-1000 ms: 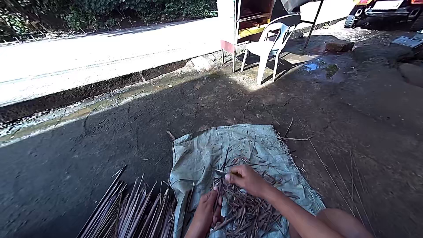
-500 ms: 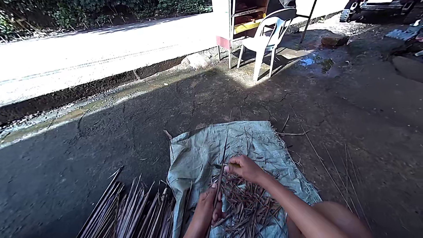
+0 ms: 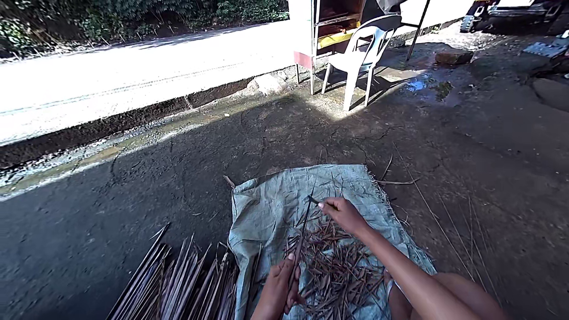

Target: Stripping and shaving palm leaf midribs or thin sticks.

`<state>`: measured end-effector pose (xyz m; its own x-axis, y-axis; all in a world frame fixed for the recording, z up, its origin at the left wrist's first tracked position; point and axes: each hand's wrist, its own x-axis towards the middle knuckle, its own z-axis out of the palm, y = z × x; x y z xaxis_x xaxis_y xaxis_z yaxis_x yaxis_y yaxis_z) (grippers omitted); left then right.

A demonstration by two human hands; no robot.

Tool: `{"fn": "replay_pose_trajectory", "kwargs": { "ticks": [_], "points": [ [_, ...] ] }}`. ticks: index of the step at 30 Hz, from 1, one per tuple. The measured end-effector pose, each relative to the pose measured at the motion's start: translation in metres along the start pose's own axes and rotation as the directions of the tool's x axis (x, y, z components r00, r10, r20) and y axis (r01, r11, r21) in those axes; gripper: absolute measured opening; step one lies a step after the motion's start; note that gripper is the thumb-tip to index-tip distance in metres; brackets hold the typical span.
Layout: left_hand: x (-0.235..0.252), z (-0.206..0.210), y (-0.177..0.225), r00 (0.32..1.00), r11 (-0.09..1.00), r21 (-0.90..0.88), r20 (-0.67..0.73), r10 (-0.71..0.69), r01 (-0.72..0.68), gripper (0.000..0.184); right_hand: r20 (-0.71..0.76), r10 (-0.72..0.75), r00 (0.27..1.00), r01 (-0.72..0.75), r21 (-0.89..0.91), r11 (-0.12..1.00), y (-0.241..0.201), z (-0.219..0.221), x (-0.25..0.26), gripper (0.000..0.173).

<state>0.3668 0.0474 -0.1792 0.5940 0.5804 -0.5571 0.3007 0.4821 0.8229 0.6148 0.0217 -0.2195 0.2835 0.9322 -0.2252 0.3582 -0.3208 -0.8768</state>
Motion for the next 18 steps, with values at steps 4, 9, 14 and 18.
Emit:
{"fn": "replay_pose_trajectory", "kwargs": {
  "ticks": [4,9,14,18],
  "points": [
    [0.003,-0.006,0.005,0.999,1.000,0.018,-0.048,0.022,-0.022,0.050,0.293,-0.182,0.939,0.159,0.099,0.982,-0.023,0.045,-0.033,0.038],
    [0.001,0.002,0.003,1.000,1.000,0.001,-0.023,-0.010,0.010,0.050,0.232,-0.073,0.970,0.094,-0.082,0.992,-0.015,0.031,-0.013,0.044],
    [0.004,0.005,0.001,1.000,1.000,-0.013,-0.014,-0.008,0.008,0.050,0.226,-0.027,0.974,0.052,-0.105,0.993,-0.012,0.019,-0.005,0.042],
    [0.003,0.010,0.004,1.000,1.000,0.015,-0.009,-0.004,0.004,0.048,0.136,0.003,0.991,0.015,-0.137,0.991,-0.010,0.006,0.001,0.041]
  ]
}}
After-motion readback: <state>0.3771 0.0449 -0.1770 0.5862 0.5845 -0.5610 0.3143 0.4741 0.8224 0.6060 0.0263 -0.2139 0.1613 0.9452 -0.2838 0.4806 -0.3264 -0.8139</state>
